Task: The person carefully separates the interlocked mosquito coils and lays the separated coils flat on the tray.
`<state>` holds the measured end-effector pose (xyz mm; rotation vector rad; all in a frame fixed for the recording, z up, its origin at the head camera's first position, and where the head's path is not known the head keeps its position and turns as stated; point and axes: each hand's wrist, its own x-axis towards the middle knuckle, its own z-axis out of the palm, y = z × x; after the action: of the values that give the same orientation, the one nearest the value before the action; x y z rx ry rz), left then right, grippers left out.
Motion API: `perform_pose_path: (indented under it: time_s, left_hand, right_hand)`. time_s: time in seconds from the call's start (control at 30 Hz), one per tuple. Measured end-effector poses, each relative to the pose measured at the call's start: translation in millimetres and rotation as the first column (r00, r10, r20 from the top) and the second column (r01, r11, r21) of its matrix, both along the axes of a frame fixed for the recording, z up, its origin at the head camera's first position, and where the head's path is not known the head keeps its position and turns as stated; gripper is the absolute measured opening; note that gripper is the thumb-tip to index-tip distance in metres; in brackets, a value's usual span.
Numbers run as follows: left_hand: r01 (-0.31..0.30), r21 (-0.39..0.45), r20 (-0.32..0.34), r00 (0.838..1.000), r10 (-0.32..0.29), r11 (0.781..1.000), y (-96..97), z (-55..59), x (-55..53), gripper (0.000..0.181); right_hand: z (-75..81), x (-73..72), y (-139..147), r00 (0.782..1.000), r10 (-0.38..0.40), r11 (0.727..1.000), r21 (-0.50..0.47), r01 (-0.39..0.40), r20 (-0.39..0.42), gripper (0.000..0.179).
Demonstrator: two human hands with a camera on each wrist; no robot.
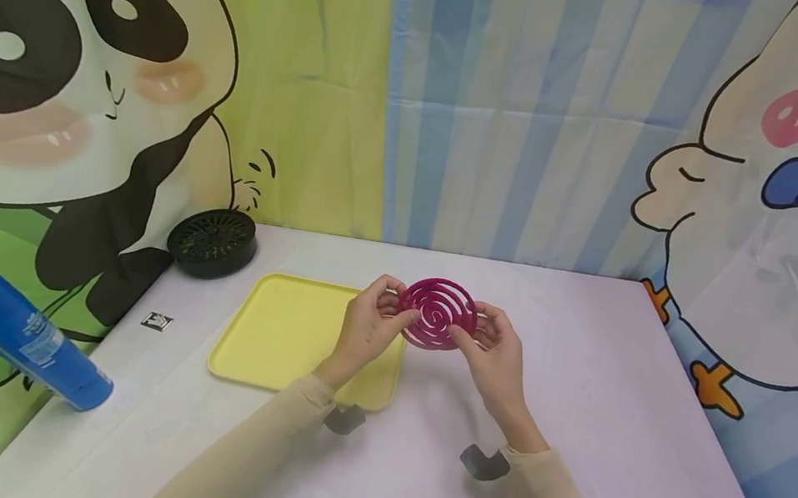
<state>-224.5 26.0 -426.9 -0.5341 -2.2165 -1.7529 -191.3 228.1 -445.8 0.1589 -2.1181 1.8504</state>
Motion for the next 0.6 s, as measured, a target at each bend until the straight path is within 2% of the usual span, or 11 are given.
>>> perform_pose_path:
  time_s: [0.2,0.33,0.43,0.5,0.53,0.6]
  left_hand:
    - [-0.081,-0.088,-0.137,0.988,0.068,0.993,0.5,0.7,2.7,0.028]
    - [-0.122,-0.082,-0.196,0.975,0.104,0.989,1.1,0.1,0.7,0.036]
    - [-0.066,-0.034,-0.139,0.988,0.061,0.997,0.2,-2.1,-2.5,0.044]
    - [0.024,0.017,-0.047,0.999,-0.023,1.000,-1.0,-2.1,-3.3,0.047]
    - [0.078,0.048,0.012,0.997,-0.079,0.996,-1.7,-1.7,-3.5,0.048]
    - [0.173,0.097,0.112,0.977,-0.184,0.980,-2.9,0.2,-3.2,0.047]
  right_hand:
    - [-0.2,-0.5,1.4,0.997,0.066,0.995,-0.072,-0.063,0.036,0.045]
    - [2.6,0.9,3.1,0.991,0.126,0.985,-0.124,-0.120,0.047,0.039]
    - [3.7,1.5,4.6,0.985,0.163,0.975,-0.164,-0.152,0.054,0.034]
    - [3.4,1.1,5.6,0.982,0.180,0.968,-0.190,-0.166,0.061,0.032]
    - [3.0,0.8,5.9,0.980,0.187,0.965,-0.198,-0.172,0.061,0.032]
    - [2.4,0.2,6.3,0.978,0.201,0.960,-0.212,-0.184,0.062,0.030]
